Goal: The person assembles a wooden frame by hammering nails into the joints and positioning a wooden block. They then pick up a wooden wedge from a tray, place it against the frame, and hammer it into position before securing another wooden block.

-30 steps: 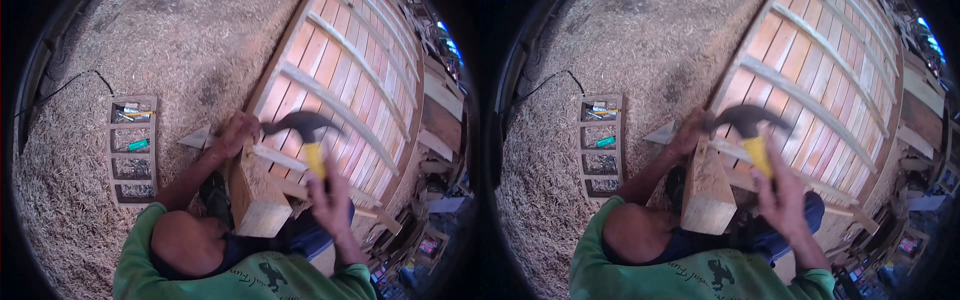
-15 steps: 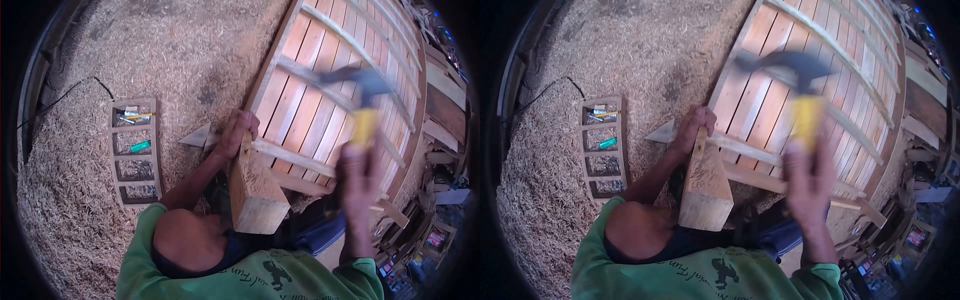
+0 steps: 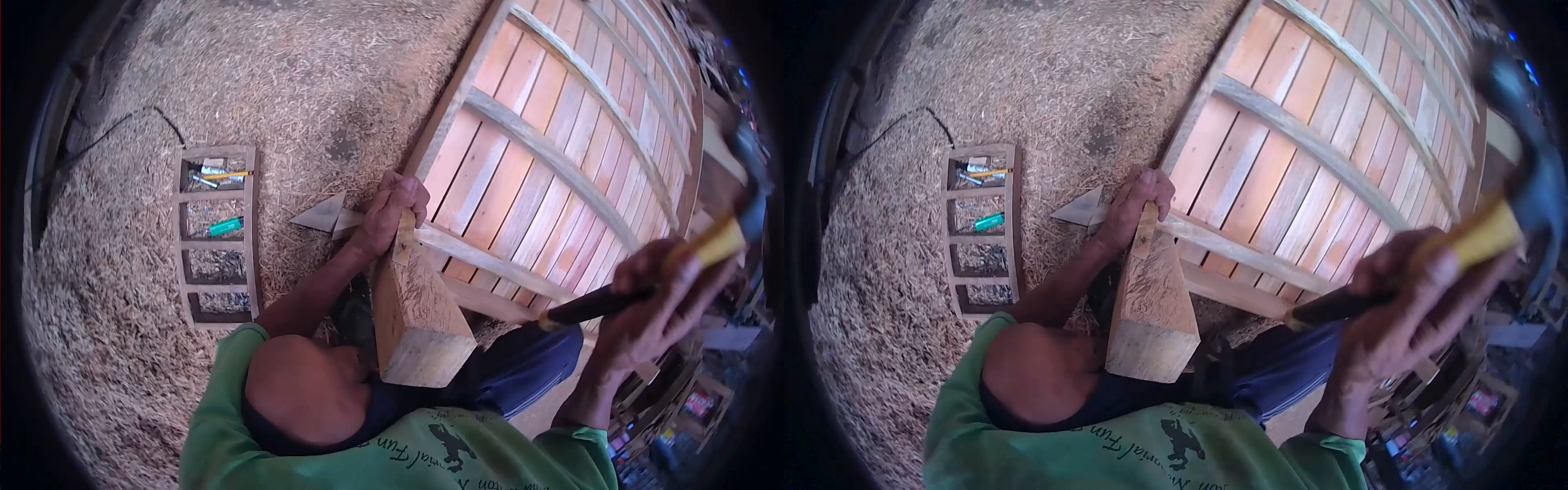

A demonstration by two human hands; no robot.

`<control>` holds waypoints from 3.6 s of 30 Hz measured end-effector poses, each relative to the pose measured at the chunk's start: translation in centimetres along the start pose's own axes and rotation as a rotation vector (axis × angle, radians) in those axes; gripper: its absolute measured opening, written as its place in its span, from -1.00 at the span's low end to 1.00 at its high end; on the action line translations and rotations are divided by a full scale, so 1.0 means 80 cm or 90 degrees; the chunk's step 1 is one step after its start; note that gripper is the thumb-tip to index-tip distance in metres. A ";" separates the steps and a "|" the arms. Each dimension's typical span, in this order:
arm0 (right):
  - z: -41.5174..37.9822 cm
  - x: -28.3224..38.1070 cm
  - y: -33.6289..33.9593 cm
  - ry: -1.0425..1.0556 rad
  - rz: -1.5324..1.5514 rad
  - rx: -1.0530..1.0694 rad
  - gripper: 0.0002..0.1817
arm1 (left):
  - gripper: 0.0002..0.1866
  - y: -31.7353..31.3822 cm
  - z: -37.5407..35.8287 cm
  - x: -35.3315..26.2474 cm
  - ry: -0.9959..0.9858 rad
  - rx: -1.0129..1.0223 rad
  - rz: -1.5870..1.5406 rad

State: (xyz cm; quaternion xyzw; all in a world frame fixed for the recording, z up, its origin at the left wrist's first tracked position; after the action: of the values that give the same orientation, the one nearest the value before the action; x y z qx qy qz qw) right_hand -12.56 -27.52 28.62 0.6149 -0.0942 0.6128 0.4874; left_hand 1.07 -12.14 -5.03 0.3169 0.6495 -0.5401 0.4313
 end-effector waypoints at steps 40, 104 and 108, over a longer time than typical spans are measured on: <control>-0.029 -0.101 -0.069 -0.372 0.088 0.191 -0.35 | -0.50 0.002 0.000 0.018 0.031 -0.007 -0.014; -0.163 -0.216 -0.101 -0.312 0.102 0.556 -0.32 | -0.42 0.120 -0.193 0.028 0.306 -0.290 0.840; -0.194 -0.301 -0.045 -0.477 0.177 0.431 -0.32 | -0.37 0.115 -0.204 0.024 0.416 -0.373 0.868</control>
State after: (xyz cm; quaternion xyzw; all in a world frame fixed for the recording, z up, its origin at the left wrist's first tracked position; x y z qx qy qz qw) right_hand -25.82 -26.15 3.03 0.8966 -0.1398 0.4060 0.1083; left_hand 4.78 5.65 -9.94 0.6591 0.5216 0.1535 0.5196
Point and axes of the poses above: each hand's wrist, its own z-axis towards the middle knuckle, its own y-axis out of the back of the hand, x = y × z, the point moved 10 cm from there along z, towards the middle knuckle, and after that the axes turned 15 degrees about x, right-handed, at the moved point
